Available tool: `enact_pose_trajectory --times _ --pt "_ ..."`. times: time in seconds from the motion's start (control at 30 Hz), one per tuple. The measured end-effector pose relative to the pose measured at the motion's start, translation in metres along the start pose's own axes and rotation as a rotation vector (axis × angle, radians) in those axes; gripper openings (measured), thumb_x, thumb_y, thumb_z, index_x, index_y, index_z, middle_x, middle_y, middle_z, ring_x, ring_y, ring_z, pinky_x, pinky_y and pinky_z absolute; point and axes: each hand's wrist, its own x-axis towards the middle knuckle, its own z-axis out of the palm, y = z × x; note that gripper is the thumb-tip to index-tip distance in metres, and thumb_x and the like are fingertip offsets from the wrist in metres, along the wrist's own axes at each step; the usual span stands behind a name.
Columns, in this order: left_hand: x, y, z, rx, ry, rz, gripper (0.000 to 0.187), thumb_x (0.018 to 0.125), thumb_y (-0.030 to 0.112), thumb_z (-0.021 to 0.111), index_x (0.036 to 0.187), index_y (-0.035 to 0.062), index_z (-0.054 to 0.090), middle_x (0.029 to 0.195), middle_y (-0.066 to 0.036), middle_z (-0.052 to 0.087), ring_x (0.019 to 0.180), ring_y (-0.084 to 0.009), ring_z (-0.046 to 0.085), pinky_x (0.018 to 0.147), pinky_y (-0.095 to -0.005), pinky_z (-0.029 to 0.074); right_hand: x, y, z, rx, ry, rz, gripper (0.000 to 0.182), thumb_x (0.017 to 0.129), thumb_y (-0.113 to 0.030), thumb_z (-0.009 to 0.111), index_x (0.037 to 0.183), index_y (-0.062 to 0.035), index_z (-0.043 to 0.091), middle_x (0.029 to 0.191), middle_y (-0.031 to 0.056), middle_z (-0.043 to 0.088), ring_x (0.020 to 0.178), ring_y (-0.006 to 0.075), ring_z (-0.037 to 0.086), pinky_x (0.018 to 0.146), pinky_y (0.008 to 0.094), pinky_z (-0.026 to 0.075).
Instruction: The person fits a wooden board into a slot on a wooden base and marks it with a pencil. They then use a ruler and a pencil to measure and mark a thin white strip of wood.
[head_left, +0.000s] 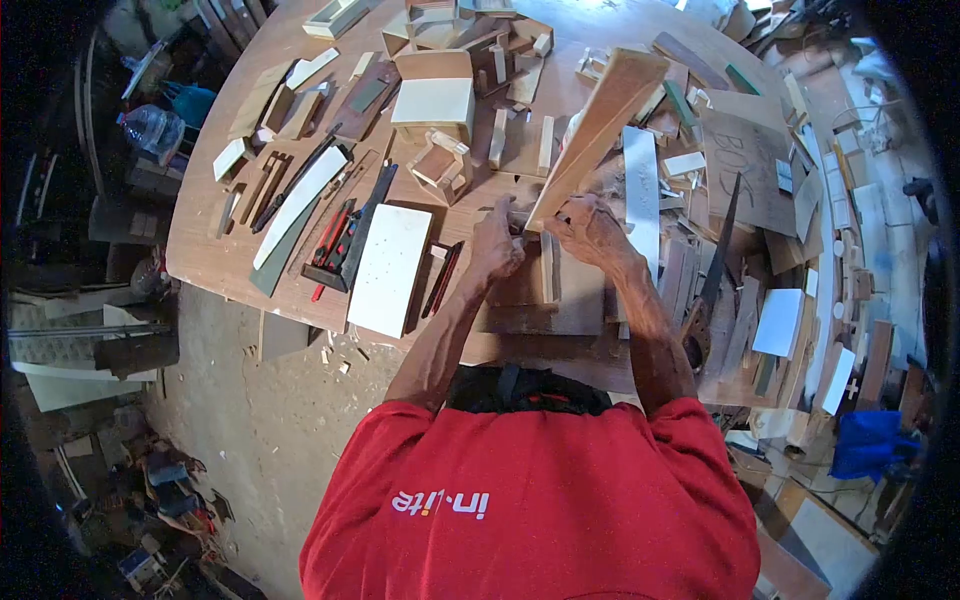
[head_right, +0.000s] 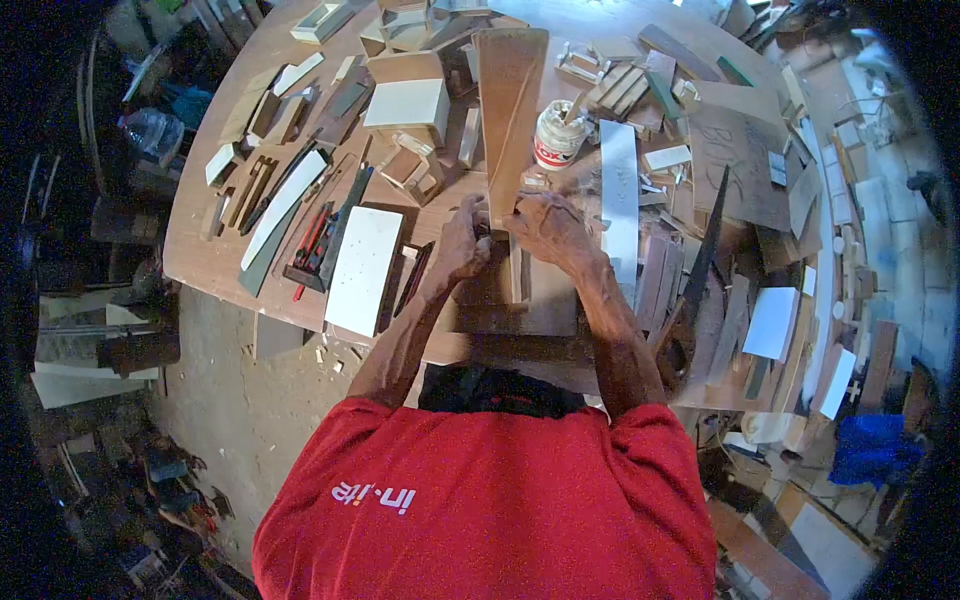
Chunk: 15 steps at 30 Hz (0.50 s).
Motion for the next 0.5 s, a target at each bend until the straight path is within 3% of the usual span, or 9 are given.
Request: enact_pose_trajectory --times 0.1,0.2,0.27,0.5 --pt "-0.001 0.002 -0.002 -0.060 -0.007 -0.024 0.071 0.071 0.001 0.067 0.133 0.0088 0.035 0.103 -0.020 0.067 0.096 -0.0401 0.064 0.080 -0.0464 0.051 0.000 -0.002 -0.005 -0.040 0.020 -0.097 0.019 0.086 -0.022 0.060 0.081 -0.0038 0.061 0.069 0.0133 0.057 0.068 0.0317 0.062 0.065 0.0451 0.050" --pt "0.001 -0.001 -0.001 -0.135 -0.009 -0.012 0.068 0.068 0.005 0.064 0.130 0.0037 0.038 0.096 -0.026 0.063 0.093 -0.0454 0.060 0.079 -0.0496 0.049 -0.001 0.000 -0.004 -0.159 -0.074 -0.130 0.016 0.087 -0.019 0.058 0.084 -0.0036 0.062 0.074 0.0131 0.061 0.071 0.0306 0.064 0.065 0.0427 0.051" --pt "0.000 0.006 -0.004 -0.119 -0.037 -0.076 0.066 0.068 0.004 0.061 0.130 0.0031 0.038 0.096 -0.027 0.063 0.093 -0.0460 0.060 0.079 -0.0499 0.049 -0.003 -0.005 -0.005 0.046 0.001 0.064 0.013 0.087 -0.016 0.057 0.087 -0.0049 0.063 0.077 0.0127 0.062 0.073 0.0304 0.065 0.065 0.0410 0.051" --pt "0.002 0.009 -0.007 -0.072 -0.062 -0.075 0.068 0.068 0.003 0.061 0.131 0.0027 0.036 0.099 -0.027 0.062 0.094 -0.0453 0.060 0.081 -0.0496 0.049 -0.002 -0.020 -0.018 0.054 0.035 0.029 0.015 0.086 -0.018 0.059 0.083 -0.0035 0.062 0.077 0.0132 0.060 0.075 0.0314 0.064 0.067 0.0411 0.051"
